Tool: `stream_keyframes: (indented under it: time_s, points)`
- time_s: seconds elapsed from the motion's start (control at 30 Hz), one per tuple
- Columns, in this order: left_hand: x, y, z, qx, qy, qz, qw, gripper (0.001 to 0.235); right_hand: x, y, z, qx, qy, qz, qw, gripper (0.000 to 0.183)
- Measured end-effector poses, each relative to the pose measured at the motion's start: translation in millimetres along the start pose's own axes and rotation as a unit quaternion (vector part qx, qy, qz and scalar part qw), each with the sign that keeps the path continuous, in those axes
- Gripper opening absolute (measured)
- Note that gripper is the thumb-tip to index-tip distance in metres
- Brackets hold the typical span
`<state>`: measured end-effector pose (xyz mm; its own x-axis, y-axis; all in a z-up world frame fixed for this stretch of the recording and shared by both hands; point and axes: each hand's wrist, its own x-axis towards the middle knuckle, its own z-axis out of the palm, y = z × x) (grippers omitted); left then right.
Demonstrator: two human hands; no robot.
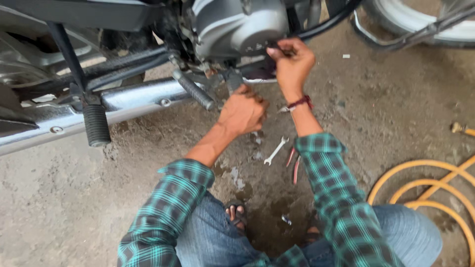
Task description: The person is working on a motorcycle engine, using a wrench to loosen a bolt and a cloth to wipe the area. They then use a dipstick to check the oil level.
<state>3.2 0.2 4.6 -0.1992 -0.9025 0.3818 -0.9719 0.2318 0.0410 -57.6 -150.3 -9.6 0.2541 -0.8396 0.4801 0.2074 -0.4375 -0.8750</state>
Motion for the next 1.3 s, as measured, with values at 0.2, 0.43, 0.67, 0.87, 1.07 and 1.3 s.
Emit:
stream_keyframes:
  time_s: [0.2,0.43,0.67,0.87,1.07,1.3]
  points:
    - [3.2,1.8,2.2,0.003,-0.02,-0.006,1.0,0.015,2.2,-8.2,5.6,-0.083,-0.039,-0.089,0.992,0.018]
    - [-0.3,0.7,12.3,0.03,-0.009,0.003,1.0,0.016,-8.8,-15.0,9.9,-0.156,-0.081,-0.12,0.977,0.015]
    - [-1.2,2.6,13.6,0.013,-0.059,-0.014,0.998,0.014,-13.7,-6.6,10.8,-0.13,-0.044,-0.171,0.976,0.016]
    - [2.3,-0.7,5.5,0.039,-0.029,-0.01,0.999,0.014,-2.1,-5.6,7.5,-0.103,-0.039,-0.132,0.985,0.014]
    - [4.2,-0.1,0.4,0.008,-0.048,-0.016,0.999,0.016,12.3,-4.6,-1.2,-0.092,-0.062,-0.087,0.99,0.018]
    - [0.9,3.1,0.8,0.015,-0.032,-0.001,0.999,0.019,6.4,2.7,-17.1,-0.112,-0.038,-0.032,0.992,0.02]
